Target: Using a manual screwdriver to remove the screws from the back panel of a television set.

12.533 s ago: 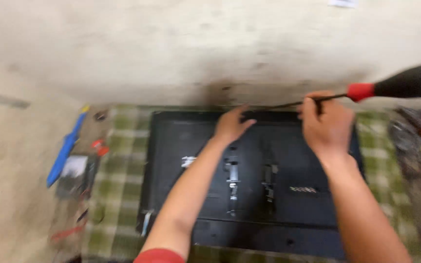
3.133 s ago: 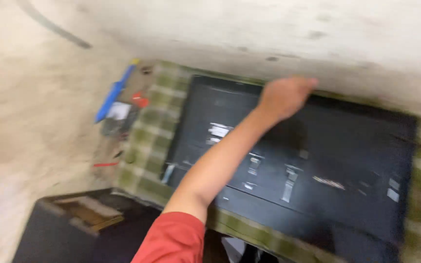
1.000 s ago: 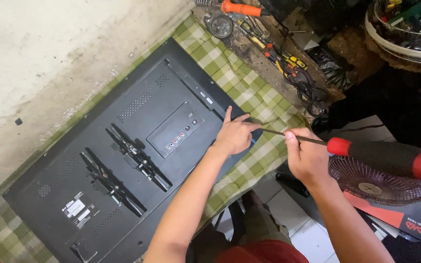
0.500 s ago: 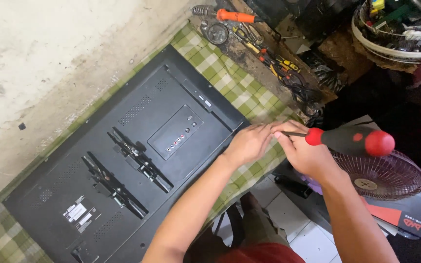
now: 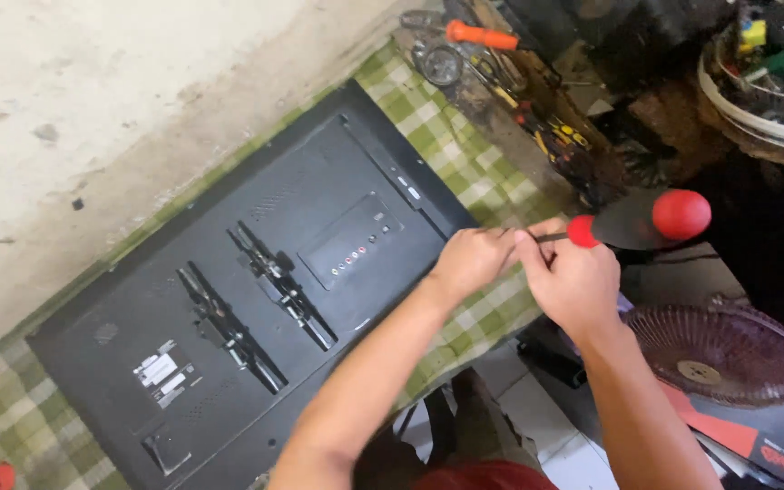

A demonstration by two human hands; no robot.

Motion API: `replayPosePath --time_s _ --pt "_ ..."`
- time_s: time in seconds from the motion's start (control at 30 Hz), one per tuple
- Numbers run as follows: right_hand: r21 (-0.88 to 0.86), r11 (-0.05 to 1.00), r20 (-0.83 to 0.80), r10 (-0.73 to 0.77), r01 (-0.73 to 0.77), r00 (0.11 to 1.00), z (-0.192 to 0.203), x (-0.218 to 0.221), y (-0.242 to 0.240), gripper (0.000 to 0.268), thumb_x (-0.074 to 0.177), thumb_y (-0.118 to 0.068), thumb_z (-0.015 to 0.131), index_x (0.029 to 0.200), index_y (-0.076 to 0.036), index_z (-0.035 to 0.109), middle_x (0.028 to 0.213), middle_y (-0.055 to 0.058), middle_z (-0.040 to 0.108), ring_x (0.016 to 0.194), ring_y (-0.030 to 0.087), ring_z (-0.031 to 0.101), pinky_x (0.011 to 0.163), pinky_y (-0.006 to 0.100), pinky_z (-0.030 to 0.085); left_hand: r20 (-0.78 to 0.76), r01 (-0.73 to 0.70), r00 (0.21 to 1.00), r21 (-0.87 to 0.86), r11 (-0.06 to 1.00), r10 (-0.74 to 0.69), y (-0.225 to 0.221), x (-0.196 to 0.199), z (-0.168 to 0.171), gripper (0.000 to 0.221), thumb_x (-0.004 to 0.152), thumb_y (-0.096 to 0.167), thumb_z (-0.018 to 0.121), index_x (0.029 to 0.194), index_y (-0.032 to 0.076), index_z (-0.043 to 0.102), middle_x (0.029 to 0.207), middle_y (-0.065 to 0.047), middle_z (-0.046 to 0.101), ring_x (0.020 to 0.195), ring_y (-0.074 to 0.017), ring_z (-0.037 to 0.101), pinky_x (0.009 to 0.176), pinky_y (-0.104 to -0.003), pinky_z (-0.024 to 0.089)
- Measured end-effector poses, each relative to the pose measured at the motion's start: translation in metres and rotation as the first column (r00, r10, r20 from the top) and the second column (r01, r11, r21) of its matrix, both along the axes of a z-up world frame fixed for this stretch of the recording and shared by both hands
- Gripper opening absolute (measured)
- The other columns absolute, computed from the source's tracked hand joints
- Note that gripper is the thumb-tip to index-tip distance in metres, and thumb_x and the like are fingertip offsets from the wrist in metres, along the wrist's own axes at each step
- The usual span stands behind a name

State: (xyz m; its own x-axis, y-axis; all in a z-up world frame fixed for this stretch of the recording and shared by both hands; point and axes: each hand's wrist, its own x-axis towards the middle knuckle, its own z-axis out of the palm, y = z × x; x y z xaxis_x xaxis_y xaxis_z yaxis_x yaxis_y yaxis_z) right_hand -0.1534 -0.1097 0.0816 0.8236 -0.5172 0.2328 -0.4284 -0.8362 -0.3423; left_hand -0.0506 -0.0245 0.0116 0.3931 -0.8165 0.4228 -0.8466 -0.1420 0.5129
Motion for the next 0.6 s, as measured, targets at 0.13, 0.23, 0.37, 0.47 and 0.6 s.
replayPosePath --time_s 0.13,0.23,0.37,0.47,0.6 --pt "0.040 0.997 -0.017 -0.060 0.061 0.998 0.007 0.015 0.004 0.012 0.079 -0.029 0.059 0.073 -0.018 0.059 0.051 0.002 0.052 0.057 0.028 0.055 0.052 0.037 0.044 -0.020 -0.202 0.979 0.044 0.979 0.203 -0.005 -0.005 0.028 0.021 0.079 0.029 0.036 0.081 0.013 0.050 0.070 -0.001 0.055 0.050 -0.0186 0.057 0.046 -0.030 0.046" --pt "0.112 0.993 0.051 -0.050 0.044 0.997 0.013 0.018 0.006 0.012 0.076 -0.018 0.060 0.087 -0.014 0.058 0.058 0.009 0.054 0.063 0.032 0.055 0.057 0.040 0.043 -0.260 0.108 0.960 -0.003 0.994 -0.105 -0.001 -0.005 0.010 0.030 0.077 0.015 0.037 0.098 -0.003 0.047 0.078 -0.016 0.058 0.062 -0.0317 0.059 0.051 -0.039 0.048" --pt "0.245 0.969 0.048 -0.039 0.026 0.998 0.004 0.013 -0.004 0.008 0.074 -0.020 0.062 0.078 -0.015 0.059 0.060 0.002 0.055 0.063 0.022 0.057 0.057 0.032 0.044 -0.102 0.117 0.988 0.040 0.992 -0.113 -0.008 0.003 -0.011 0.014 0.080 0.021 0.040 0.082 0.010 0.047 0.058 -0.005 0.050 0.052 -0.0240 0.055 0.047 -0.032 0.045" --pt "0.183 0.980 -0.076 -0.062 0.075 0.995 0.000 0.010 -0.001 0.012 0.075 -0.030 0.061 0.075 -0.018 0.060 0.061 0.001 0.058 0.062 0.021 0.058 0.056 0.031 0.045 -0.071 0.028 0.997 0.082 0.996 -0.022 -0.011 0.003 -0.003 0.023 0.078 0.030 0.040 0.062 0.015 0.042 0.053 -0.001 0.045 0.048 -0.0220 0.052 0.044 -0.030 0.043" --pt "0.235 0.962 -0.122 -0.117 0.143 0.986 0.008 0.011 0.004 0.011 0.076 -0.021 0.056 0.081 -0.012 0.060 0.066 0.010 0.061 0.066 0.031 0.058 0.058 0.041 0.044 -0.225 0.084 0.974 0.289 0.954 -0.017 0.009 0.020 0.016 0.048 0.076 0.051 0.044 0.095 0.009 0.054 0.085 -0.013 0.060 0.070 -0.0221 0.061 0.058 -0.031 0.050"
